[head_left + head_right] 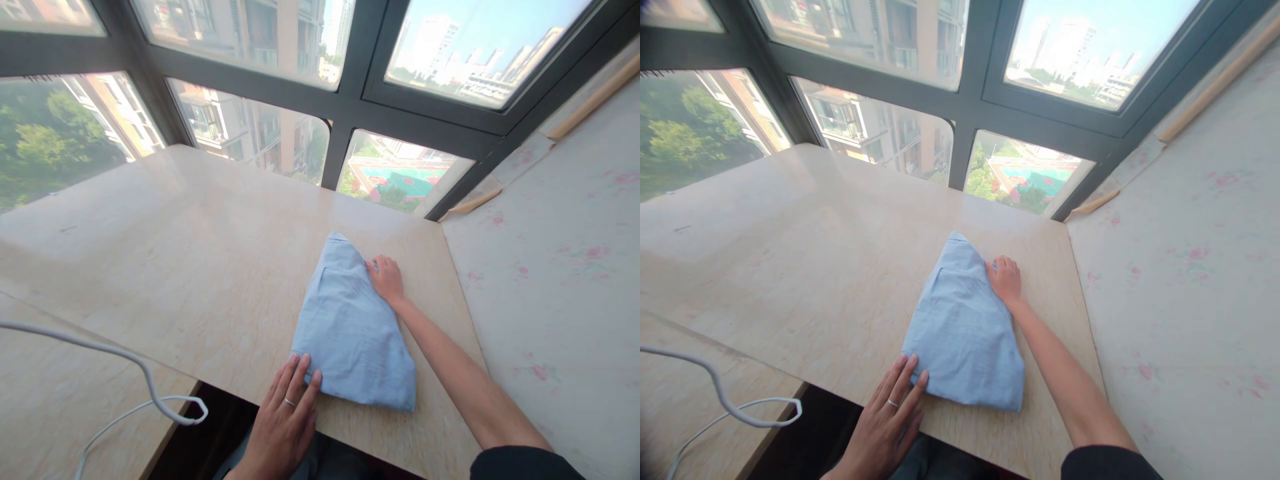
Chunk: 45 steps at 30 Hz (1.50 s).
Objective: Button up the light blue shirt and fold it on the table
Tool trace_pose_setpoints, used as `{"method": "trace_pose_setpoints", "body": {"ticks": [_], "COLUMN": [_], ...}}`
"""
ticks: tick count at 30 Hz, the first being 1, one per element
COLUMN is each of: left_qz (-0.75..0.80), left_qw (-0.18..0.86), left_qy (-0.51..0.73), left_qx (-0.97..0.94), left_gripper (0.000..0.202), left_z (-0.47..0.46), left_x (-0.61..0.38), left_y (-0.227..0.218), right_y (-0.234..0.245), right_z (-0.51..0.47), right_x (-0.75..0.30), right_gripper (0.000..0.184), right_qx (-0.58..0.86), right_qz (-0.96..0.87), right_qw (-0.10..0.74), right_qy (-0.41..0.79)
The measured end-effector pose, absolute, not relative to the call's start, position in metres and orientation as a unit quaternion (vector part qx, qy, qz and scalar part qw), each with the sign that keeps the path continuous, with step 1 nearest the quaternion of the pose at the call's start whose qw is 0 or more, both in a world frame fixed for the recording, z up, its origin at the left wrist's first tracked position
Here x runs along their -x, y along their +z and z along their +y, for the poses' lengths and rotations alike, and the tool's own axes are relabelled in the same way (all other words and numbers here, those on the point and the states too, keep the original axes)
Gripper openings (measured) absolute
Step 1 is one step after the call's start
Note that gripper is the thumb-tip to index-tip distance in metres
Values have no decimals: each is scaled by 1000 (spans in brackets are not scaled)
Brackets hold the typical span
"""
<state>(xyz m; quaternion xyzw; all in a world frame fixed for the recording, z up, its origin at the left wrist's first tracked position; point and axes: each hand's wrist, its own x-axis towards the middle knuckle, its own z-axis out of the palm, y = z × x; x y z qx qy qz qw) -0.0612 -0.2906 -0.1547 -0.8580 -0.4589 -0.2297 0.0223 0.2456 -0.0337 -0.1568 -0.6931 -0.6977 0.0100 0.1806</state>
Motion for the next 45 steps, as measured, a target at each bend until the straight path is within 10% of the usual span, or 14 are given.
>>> {"method": "trace_pose_setpoints", "body": {"ticks": [16,24,38,45], "left_qz": [-515,-565,-619,-587], "left_qw": [-210,-333,-326,-314], "left_qy": [-382,-317,-163,-164], "left_qx": [738,686,696,727], "left_gripper": [16,28,27,28], "left_z": [-277,-257,-251,-247], "left_x": [116,110,86,92], "left_y": [-115,-115,-116,-122], "right_y": [-159,-122,-100,-97], "right_z": [-52,-99,-61,-56], "right_x": [-266,-211,-92,-98], "right_gripper": [42,33,34,26], "right_qx": [688,564,224,235], "right_qz": [-683,-746,-971,-969], "right_qw": [238,351,-30,-61], "right_qy": [-66,-45,78,46]}}
